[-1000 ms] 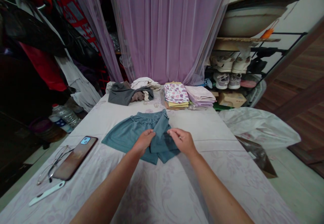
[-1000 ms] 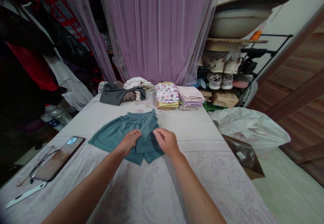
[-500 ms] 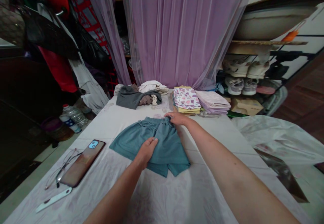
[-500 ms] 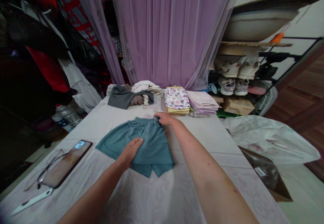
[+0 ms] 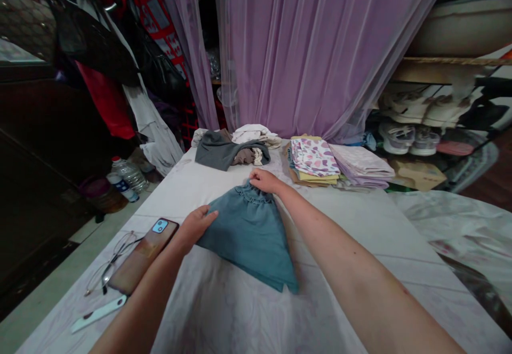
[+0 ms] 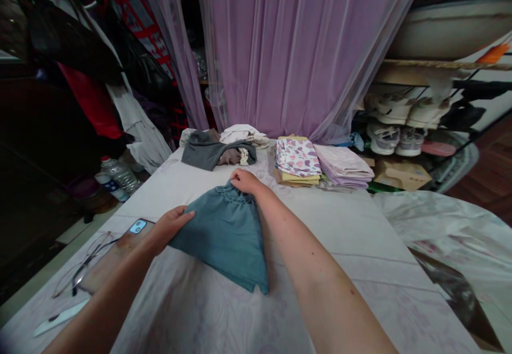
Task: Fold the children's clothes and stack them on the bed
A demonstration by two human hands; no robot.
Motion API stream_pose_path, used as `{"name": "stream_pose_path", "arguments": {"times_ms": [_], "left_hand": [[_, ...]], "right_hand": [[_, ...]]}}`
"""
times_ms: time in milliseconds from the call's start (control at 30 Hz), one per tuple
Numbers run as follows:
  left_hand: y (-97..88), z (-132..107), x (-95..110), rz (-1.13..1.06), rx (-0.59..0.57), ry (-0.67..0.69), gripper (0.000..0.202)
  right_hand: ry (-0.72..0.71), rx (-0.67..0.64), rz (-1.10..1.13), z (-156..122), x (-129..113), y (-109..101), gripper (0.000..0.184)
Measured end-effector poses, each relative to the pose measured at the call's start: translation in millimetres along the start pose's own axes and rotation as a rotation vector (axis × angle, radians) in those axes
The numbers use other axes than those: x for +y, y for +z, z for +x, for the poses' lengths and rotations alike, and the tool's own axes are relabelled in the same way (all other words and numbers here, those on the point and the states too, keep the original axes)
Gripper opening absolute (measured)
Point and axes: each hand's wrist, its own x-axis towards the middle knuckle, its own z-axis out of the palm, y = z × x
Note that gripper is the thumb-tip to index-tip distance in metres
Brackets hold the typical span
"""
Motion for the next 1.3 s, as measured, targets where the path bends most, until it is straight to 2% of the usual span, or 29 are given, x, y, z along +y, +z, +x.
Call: {"name": "stream_pose_path", "arguments": {"times_ms": [100, 167, 233, 467, 600, 700, 800, 933, 1000, 1067, 1100, 1167, 1233, 1300], "left_hand": [[-26.6, 16.4, -10.0, 0.571, 0.178, 0.055, 0.032], [-35.8, 25.0, -15.3, 0.841, 0.197, 0.065, 0.037], [-39.5, 30.8, -17.9, 0.981, 0.169, 0.058, 0.042], [-40.7, 33.4, -7.3, 1.185, 0.099, 0.028, 0.036], [-43.2, 35.0, -7.2, 1.206, 0.074, 0.109, 0.026], [-46.5, 41.0, -2.5, 1.074, 0.072, 0.192, 0.021], [-48.3, 47.7, 24.2, 0.89, 0.117, 0.263, 0.023], [-43.1, 45.7, 90.7, 0.749, 0.348, 0.518, 0.037], [-36.6, 36.7, 121.1, 0.751, 0.424, 0.671, 0.037], [-27.6, 23.7, 137.2, 0.79, 0.426, 0.801, 0.029], [-22.1, 16.6, 138.0, 0.808, 0.403, 0.845, 0.025], [-8.8, 3.0, 123.6, 0.825, 0.33, 0.883, 0.02], [7.3, -8.8, 90.9, 0.826, 0.248, 0.892, 0.019], [25.1, -18.8, 47.8, 0.837, 0.129, 0.898, 0.023]], "right_hand": [[0.011, -0.033, -0.036, 6.3, -9.9, 14.9, 0.035], [0.011, -0.071, -0.067, 9.4, -13.2, 18.8, 0.042], [0.008, -0.122, -0.098, 12.2, -14.5, 18.5, 0.043], [0.018, -0.283, -0.142, 13.3, -17.4, 9.2, 0.028], [0.003, -0.253, -0.12, 9.4, -20.2, -0.3, 0.021], [-0.014, -0.197, -0.109, 7.8, -19.1, -19.4, 0.024], [-0.047, -0.08, -0.09, 7.4, -15.4, -54.0, 0.024], [-0.164, 0.224, 0.069, -2.1, -13.5, -115.5, 0.033], [-0.195, 0.316, 0.116, -17.7, -15.2, -141.0, 0.034], [-0.196, 0.401, 0.072, -42.9, -16.0, -153.7, 0.029], [-0.19, 0.447, 0.023, -58.7, -15.1, -153.4, 0.027], [-0.174, 0.52, -0.061, -95.2, -9.3, -138.6, 0.026], [-0.169, 0.535, -0.128, -135.4, 1.4, -107.5, 0.028], [-0.169, 0.541, -0.175, -176.0, 14.3, -68.1, 0.031]]}}
